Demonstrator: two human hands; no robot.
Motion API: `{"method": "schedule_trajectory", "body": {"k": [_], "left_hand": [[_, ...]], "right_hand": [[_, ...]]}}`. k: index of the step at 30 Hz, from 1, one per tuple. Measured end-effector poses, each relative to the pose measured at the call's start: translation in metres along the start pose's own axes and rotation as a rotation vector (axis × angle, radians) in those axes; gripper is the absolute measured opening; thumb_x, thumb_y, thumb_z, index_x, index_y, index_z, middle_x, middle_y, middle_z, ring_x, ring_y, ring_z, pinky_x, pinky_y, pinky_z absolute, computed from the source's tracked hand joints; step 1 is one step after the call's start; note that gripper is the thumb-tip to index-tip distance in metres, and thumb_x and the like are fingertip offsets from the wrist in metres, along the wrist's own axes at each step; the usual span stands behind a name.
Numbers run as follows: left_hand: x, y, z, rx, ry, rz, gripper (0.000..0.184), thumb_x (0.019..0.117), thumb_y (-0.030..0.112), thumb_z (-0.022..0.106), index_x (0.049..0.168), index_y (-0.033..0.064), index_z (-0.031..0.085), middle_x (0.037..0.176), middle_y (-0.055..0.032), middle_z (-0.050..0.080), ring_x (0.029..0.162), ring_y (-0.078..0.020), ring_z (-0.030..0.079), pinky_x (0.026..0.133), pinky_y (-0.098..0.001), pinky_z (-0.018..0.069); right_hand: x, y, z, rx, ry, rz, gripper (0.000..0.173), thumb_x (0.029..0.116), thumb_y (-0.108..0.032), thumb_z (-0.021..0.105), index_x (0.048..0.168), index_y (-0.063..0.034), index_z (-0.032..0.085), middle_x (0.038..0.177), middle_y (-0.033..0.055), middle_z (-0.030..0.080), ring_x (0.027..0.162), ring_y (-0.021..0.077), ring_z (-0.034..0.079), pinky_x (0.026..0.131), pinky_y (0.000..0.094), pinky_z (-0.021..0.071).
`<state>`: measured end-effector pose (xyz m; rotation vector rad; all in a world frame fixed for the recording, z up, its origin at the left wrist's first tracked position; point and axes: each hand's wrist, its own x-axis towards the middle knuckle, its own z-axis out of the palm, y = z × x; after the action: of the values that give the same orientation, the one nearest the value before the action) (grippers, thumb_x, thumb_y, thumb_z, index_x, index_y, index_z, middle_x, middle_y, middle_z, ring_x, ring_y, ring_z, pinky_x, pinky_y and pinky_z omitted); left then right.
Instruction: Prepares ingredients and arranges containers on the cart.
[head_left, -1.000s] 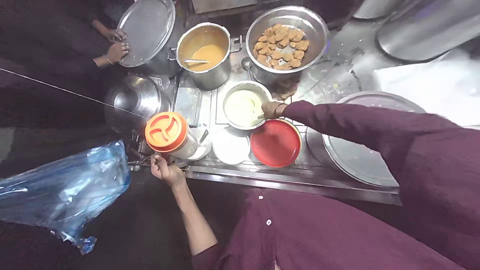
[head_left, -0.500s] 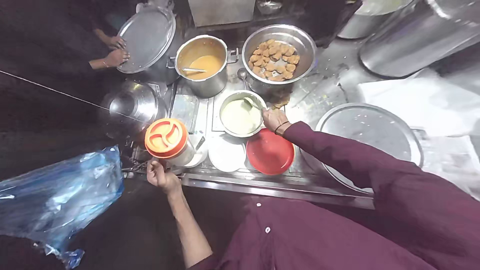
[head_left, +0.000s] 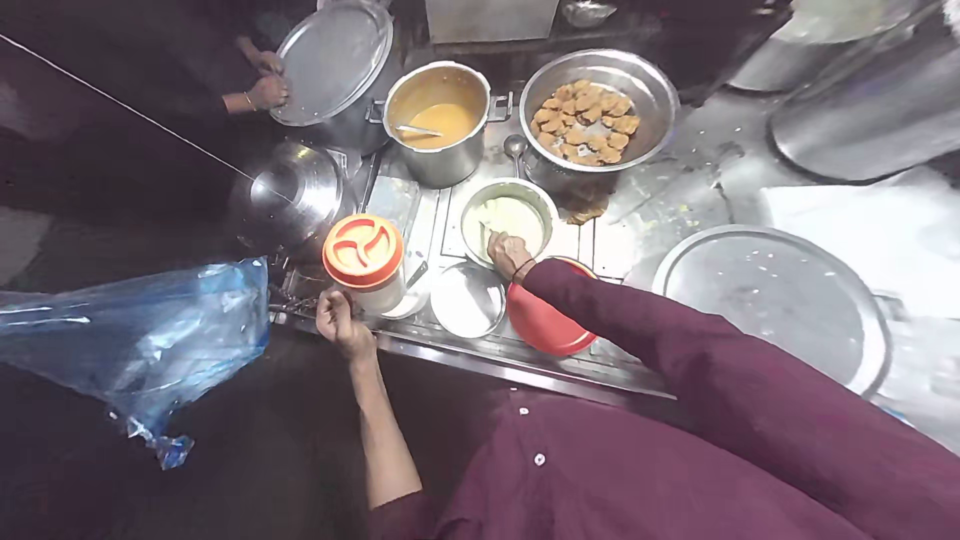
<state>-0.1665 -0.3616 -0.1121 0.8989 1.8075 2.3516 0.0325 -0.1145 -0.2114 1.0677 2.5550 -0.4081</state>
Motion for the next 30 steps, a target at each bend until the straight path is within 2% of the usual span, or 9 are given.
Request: {"method": "schedule_trajectory", "body": {"k": [3,9,11,14,17,22,25,27,30], "left_hand": [[-0.001,0.000,-0.001,0.008,-0.004,0.000,0.022,0.1060,0.016,0.048,0.090,0.0133,0.063,0.076,0.0085,0.059,0.068,-0.0024,0.058,0.066,-0.0204,0.0520],[-0.001,0.001,-0.002,0.029,-0.039,0.000,0.024,0.1061,0.015,0.047,0.089,0.0128,0.063,0.075,0.0087,0.060,0.068,-0.0019,0.058,0.066,-0.0199,0.0518],[0.000,-0.002,-0.003,0.027,-0.043,0.002,0.024,0.1062,0.016,0.047,0.087,0.0130,0.062,0.074,0.0085,0.058,0.068,-0.0024,0.057,0.066,-0.0203,0.0511],[0.000,-0.003,-0.004,0.021,-0.034,-0.007,0.024,0.1057,0.016,0.049,0.085,0.0129,0.061,0.072,0.0078,0.056,0.065,-0.0028,0.055,0.063,-0.0202,0.0499],[0.000,-0.002,-0.005,0.034,-0.039,-0.014,0.024,0.1056,0.017,0.050,0.084,0.0135,0.060,0.071,0.0080,0.055,0.065,-0.0028,0.055,0.064,-0.0205,0.0495],[-0.001,0.000,0.000,0.034,-0.008,-0.008,0.024,0.1058,0.017,0.049,0.085,0.0139,0.061,0.072,0.0084,0.056,0.065,-0.0027,0.055,0.062,-0.0202,0.0501],[0.000,0.002,0.002,0.030,0.004,-0.008,0.023,0.1052,0.016,0.049,0.085,0.0149,0.060,0.072,0.0094,0.055,0.065,-0.0017,0.055,0.064,-0.0193,0.0498],[0.000,0.001,0.002,0.031,0.008,-0.003,0.022,0.1049,0.018,0.051,0.086,0.0149,0.061,0.072,0.0101,0.056,0.065,-0.0009,0.055,0.063,-0.0184,0.0494],[0.000,-0.002,-0.001,0.031,-0.002,0.007,0.022,0.1049,0.017,0.051,0.087,0.0123,0.062,0.074,0.0081,0.058,0.067,-0.0025,0.057,0.065,-0.0203,0.0513]], "right_hand": [[-0.026,0.002,0.020,-0.009,-0.014,-0.073,0.038,0.1020,-0.001,0.047,0.134,0.0185,0.047,0.114,0.0356,0.060,0.100,0.0509,0.066,0.079,0.0601,0.0564],[-0.074,0.065,0.027,-0.220,-0.063,-0.425,0.031,0.1015,0.002,0.046,0.129,0.0131,0.055,0.122,0.0333,0.059,0.110,0.0492,0.062,0.092,0.0611,0.0519],[-0.078,0.103,0.016,-0.378,-0.051,-0.567,0.030,0.1010,0.003,0.046,0.128,0.0123,0.056,0.123,0.0309,0.060,0.111,0.0471,0.062,0.091,0.0593,0.0517],[-0.070,0.167,-0.007,-0.586,0.106,-0.818,0.027,0.0963,0.007,0.053,0.122,0.0100,0.062,0.119,0.0272,0.063,0.109,0.0440,0.063,0.088,0.0572,0.0538],[-0.055,0.202,-0.053,-0.716,0.204,-0.947,0.032,0.0950,0.010,0.054,0.127,0.0100,0.060,0.121,0.0278,0.063,0.111,0.0447,0.063,0.090,0.0573,0.0533],[-0.013,0.187,-0.100,-0.699,0.265,-0.945,0.024,0.0955,0.007,0.058,0.119,0.0077,0.062,0.110,0.0259,0.064,0.101,0.0443,0.064,0.083,0.0558,0.0546],[0.029,0.155,-0.098,-0.656,0.170,-0.900,0.038,0.0914,0.003,0.066,0.129,0.0079,0.058,0.120,0.0287,0.061,0.112,0.0475,0.061,0.092,0.0598,0.0512],[0.059,0.139,-0.090,-0.677,0.140,-0.862,0.032,0.0966,0.008,0.055,0.129,0.0095,0.057,0.121,0.0305,0.061,0.115,0.0492,0.059,0.094,0.0617,0.0498],[0.092,0.138,-0.075,-0.632,0.130,-0.746,0.027,0.0951,0.011,0.053,0.120,0.0084,0.064,0.108,0.0319,0.063,0.099,0.0519,0.064,0.081,0.0648,0.0533]]}}
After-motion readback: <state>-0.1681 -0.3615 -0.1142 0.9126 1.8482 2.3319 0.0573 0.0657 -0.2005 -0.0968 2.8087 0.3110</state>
